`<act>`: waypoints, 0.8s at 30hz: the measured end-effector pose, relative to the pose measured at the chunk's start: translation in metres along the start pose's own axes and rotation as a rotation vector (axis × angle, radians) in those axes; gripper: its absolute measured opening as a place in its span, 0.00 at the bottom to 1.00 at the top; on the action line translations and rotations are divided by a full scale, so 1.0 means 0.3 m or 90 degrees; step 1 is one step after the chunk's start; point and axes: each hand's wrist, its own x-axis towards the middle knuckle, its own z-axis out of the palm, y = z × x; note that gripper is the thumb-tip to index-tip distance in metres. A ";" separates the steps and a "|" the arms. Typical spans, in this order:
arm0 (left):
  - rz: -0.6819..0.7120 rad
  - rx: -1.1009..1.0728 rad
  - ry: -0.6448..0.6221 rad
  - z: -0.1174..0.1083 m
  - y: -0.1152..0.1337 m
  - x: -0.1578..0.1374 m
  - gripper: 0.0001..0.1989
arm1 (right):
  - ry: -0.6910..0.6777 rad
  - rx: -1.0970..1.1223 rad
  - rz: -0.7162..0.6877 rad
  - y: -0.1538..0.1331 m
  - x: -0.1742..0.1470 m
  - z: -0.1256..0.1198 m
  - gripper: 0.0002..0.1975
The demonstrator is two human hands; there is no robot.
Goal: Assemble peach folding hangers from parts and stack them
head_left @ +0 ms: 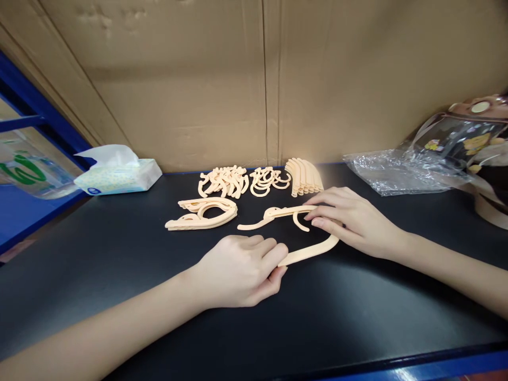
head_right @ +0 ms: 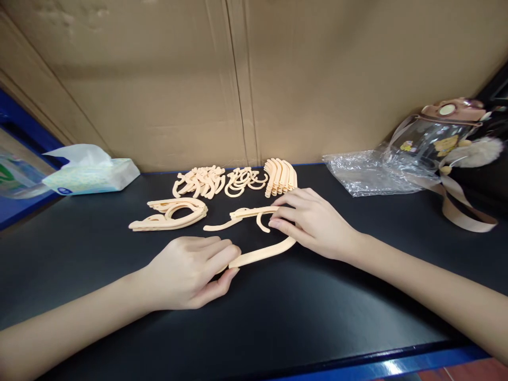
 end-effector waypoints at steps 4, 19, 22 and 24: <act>0.066 -0.037 0.028 -0.016 0.001 0.000 0.05 | -0.024 0.016 0.013 0.004 0.000 0.008 0.15; -0.075 -0.093 -0.029 0.018 -0.030 -0.009 0.20 | 0.016 -0.049 0.099 0.057 -0.011 0.028 0.14; -0.129 -0.168 -0.041 0.025 -0.036 -0.013 0.19 | 0.024 -0.056 0.126 0.068 -0.011 0.030 0.15; -0.132 -0.209 -0.055 0.018 -0.033 -0.014 0.18 | 0.027 -0.065 0.137 0.071 -0.010 0.032 0.15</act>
